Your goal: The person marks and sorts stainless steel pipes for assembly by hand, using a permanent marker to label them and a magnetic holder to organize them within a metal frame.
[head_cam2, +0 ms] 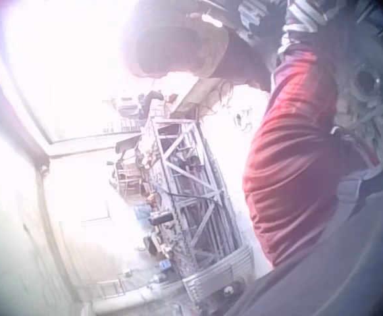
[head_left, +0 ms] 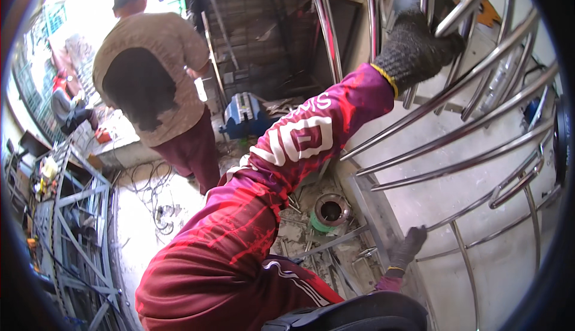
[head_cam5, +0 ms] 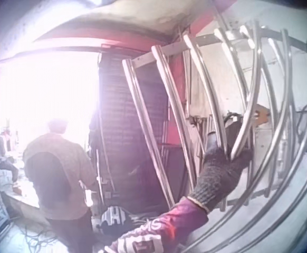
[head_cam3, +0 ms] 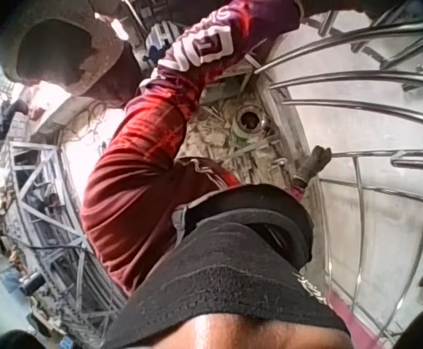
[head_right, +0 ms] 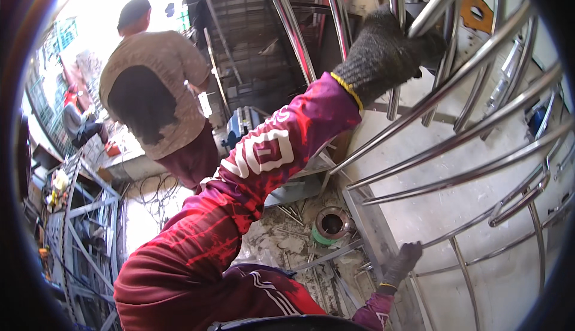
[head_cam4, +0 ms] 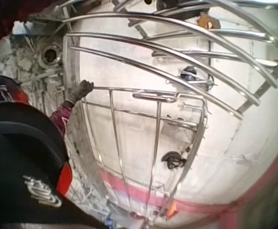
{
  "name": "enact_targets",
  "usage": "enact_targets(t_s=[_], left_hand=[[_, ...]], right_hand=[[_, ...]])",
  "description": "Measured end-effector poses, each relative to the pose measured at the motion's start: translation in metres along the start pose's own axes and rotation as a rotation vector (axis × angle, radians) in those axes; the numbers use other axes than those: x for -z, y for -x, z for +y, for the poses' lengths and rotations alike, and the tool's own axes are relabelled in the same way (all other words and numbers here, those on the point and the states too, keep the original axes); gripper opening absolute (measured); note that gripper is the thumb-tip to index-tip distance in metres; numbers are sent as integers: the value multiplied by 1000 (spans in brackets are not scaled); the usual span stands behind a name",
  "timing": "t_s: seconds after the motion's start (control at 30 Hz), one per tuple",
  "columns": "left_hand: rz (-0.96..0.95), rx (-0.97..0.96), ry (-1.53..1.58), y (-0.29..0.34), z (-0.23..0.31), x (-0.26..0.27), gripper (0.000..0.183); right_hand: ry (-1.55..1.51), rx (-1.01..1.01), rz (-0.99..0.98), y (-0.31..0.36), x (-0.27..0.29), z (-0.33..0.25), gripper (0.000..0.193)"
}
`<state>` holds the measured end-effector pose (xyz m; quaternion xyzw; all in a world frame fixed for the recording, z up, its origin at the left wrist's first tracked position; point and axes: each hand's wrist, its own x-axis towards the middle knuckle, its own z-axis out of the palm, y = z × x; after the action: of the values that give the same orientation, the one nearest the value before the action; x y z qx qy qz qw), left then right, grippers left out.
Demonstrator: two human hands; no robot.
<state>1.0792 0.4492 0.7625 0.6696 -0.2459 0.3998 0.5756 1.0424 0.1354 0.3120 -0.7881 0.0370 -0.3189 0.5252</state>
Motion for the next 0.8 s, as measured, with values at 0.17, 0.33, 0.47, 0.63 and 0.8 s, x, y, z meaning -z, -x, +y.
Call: enact_targets(t_s=[0.17,0.33,0.47,0.63,0.8], left_hand=[[-70,-221,-203,49,12,51,28],[100,-75,-350,134,-7,94,43],[-45,211,-343,206,-6,129,58],[-167,502,48,300,-81,172,36],[-194,697,290,345,-68,221,26]], right_hand=[[-533,392,-47,-67,1,-190,64],[-896,145,-146,-31,-36,-273,42],[-859,112,-168,4,-47,-260,7],[-963,-132,-213,56,-89,-198,16],[-1009,-241,-317,106,-120,-243,5]])
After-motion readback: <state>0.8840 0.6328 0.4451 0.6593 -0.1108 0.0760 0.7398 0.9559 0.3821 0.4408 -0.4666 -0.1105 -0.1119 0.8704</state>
